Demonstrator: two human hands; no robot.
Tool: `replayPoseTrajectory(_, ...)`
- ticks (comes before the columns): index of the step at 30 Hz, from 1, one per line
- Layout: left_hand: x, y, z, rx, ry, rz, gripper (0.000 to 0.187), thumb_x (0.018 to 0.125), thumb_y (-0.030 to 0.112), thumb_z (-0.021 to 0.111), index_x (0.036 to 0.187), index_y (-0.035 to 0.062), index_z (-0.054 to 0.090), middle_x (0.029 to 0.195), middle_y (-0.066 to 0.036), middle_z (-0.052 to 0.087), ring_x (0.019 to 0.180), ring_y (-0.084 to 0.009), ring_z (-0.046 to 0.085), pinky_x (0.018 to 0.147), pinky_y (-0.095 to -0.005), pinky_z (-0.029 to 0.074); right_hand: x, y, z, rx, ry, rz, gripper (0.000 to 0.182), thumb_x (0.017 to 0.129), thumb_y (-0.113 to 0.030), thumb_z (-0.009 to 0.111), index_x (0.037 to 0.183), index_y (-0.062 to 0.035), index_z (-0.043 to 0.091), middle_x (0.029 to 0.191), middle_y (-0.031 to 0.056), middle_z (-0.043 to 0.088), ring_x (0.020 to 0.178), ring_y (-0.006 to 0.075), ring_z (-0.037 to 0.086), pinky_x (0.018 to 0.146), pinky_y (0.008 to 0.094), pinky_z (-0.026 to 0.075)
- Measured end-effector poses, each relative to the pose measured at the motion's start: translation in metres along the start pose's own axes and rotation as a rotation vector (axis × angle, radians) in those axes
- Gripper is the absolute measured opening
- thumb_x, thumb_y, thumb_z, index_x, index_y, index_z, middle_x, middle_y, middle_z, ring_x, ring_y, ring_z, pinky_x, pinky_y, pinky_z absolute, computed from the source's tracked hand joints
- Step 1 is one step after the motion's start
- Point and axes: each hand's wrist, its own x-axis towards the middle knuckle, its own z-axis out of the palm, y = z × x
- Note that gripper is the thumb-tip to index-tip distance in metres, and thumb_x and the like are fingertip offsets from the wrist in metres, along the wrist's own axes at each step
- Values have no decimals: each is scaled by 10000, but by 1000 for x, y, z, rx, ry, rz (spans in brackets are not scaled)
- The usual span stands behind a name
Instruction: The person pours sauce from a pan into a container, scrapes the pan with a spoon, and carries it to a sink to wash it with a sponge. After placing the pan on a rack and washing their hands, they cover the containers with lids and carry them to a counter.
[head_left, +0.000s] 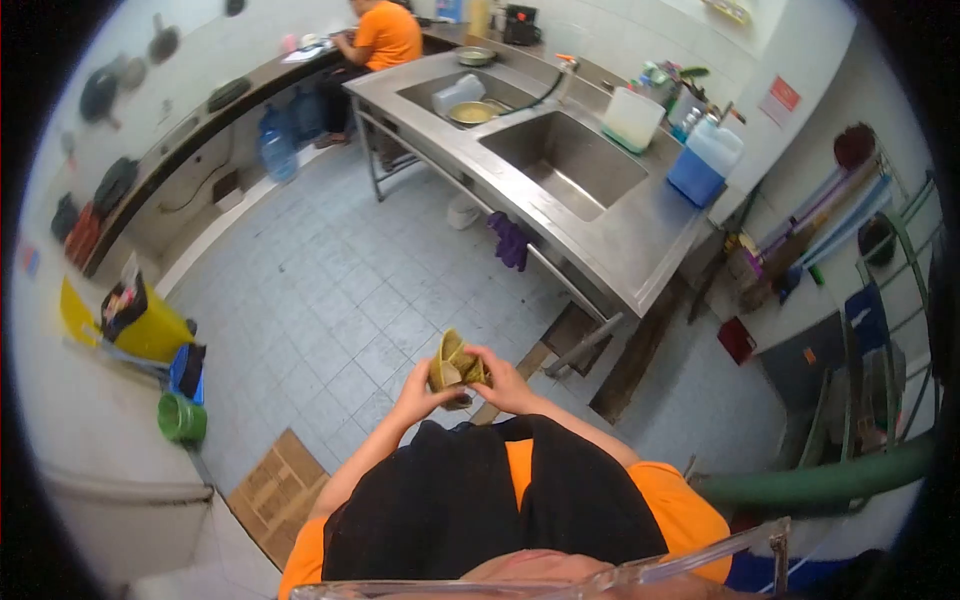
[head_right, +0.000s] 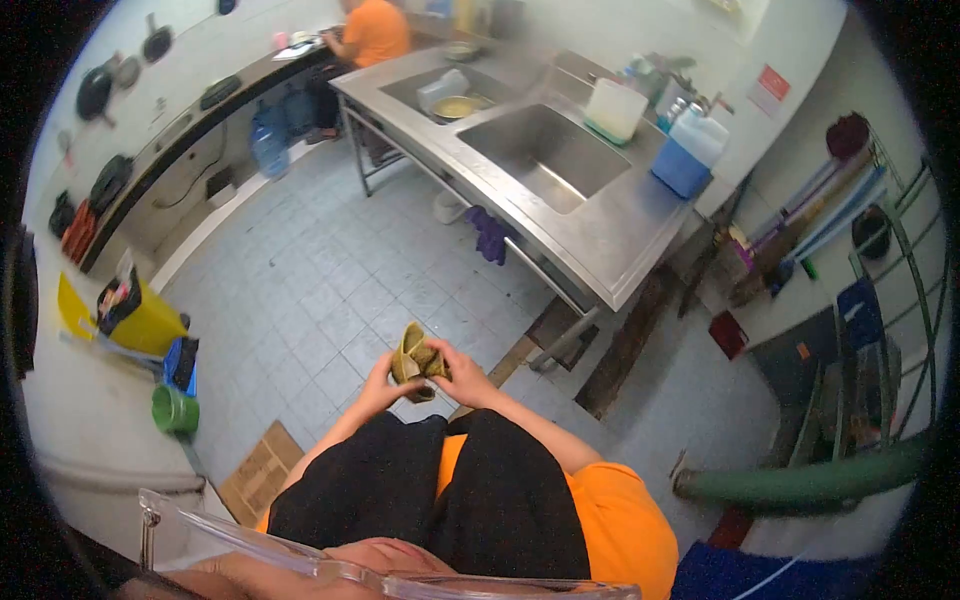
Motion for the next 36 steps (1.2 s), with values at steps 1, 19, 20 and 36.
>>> replayPoseTrajectory(1, 34, -12, 7, -3, -38, 2, 564, 632, 248, 739, 1093, 23, 503, 1000, -133, 526, 916, -272, 523, 802, -361, 412, 6, 14, -5, -21, 86, 128, 580, 720, -31, 625, 1229, -72, 351, 903, 119, 586, 824, 227, 591, 723, 314, 463)
replayPoseTrajectory(19, 464, -132, 210, -98, -395, -48, 349, 747, 180, 584, 1045, 1, 554, 1056, -208, 570, 1030, -333, 517, 855, -378, 413, 123, 391, -104, 149, 1366, 950, 318, 847, -201, 515, 1078, 16, 531, 952, 118, 600, 809, 215, 577, 759, 318, 433)
replayPoseTrajectory(20, 466, -150, 215, -172, -436, -60, 335, 769, 176, 558, 1053, 0, 551, 1064, -214, 563, 1039, -338, 509, 867, -382, 403, 118, 390, -110, 88, 1289, 983, 321, 847, -203, 514, 1080, 17, 531, 955, 119, 599, 811, 217, 578, 762, 320, 433)
replayPoseTrajectory(36, 638, -190, -105, 155, 313, -279, 327, 734, 29, 514, 1056, -9, 472, 1009, -119, 522, 828, -204, 519, 740, -300, 429, 71, 318, -109, -693, 268, 1285, 363, 842, -235, 496, 1102, 18, 517, 1007, 138, 588, 839, 240, 584, 806, 348, 433)
